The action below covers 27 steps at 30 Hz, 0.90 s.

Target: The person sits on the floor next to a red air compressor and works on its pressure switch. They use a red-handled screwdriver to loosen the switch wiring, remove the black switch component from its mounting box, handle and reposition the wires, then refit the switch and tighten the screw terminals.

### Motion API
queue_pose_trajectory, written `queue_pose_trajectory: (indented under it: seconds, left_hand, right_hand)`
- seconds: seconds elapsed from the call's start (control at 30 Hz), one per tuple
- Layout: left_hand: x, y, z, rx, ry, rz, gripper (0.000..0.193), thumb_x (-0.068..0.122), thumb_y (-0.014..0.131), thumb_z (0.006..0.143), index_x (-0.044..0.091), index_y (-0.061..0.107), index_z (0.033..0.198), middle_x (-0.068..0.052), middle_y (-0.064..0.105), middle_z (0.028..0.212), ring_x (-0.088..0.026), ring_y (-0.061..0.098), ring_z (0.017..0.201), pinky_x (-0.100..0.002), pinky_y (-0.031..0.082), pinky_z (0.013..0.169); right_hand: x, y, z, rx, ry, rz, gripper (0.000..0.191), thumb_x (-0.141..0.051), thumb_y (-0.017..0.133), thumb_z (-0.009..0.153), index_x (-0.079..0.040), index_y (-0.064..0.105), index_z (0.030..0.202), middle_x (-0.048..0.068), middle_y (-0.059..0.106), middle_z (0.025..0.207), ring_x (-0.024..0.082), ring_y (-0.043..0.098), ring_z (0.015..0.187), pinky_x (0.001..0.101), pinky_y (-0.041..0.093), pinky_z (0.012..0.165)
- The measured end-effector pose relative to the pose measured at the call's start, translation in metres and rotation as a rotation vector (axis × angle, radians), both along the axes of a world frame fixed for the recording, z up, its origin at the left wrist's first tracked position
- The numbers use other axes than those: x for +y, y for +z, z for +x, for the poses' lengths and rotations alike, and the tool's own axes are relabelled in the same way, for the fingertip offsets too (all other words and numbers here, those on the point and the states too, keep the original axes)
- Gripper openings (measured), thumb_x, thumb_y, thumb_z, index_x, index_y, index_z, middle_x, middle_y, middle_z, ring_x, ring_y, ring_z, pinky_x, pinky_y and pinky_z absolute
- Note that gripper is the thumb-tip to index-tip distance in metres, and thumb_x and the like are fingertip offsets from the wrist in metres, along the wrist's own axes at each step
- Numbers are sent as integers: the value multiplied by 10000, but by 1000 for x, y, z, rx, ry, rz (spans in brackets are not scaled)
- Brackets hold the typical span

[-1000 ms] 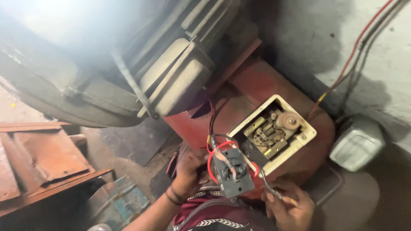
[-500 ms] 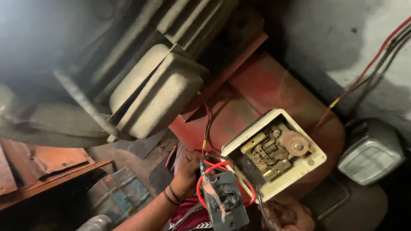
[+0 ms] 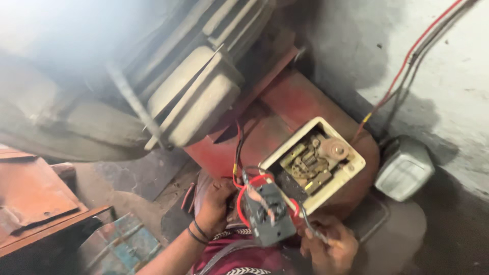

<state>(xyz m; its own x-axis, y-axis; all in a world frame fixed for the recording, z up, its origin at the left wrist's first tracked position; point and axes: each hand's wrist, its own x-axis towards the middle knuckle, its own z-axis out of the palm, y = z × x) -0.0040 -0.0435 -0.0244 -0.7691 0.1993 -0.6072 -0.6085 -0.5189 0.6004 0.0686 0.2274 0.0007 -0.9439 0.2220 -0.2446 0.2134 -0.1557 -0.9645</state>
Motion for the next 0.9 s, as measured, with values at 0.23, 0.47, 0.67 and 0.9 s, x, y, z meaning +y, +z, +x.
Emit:
queue_pose_trajectory:
  seconds: [0.23,0.47,0.67,0.9]
  left_hand:
    - [-4,1,2,95,-59,86,485,347,497,1067,-33,658,813,-115,582,508,-141,412,332,-257,267,337]
    - [-16,23,29,159,194,859,574,517,417,1123,-5,624,1246,-156,694,969,-235,618,722,-334,442,568]
    - [-43,56,47,283,203,1038,822,666,315,1086,29,388,1599,-288,400,1629,-455,461,1470,-511,416,1210]
    - [-51,75,55,298,281,1066,824,637,234,1121,-42,372,1567,-287,335,1654,-443,338,1546,-527,277,1310]
  right_hand:
    - [-14,25,-6,64,15,-16,130,-8,635,942,52,639,1057,76,650,702,93,553,470,251,480,489]
    - [-42,64,1,63,83,280,108,-40,720,952,23,664,1021,27,669,799,64,547,581,222,433,522]
    - [-111,112,13,422,377,805,141,-23,768,973,-15,689,1089,63,694,903,96,645,779,239,527,713]
    - [-185,121,-15,595,594,968,242,27,782,884,-26,694,1104,110,654,948,227,676,783,333,551,692]
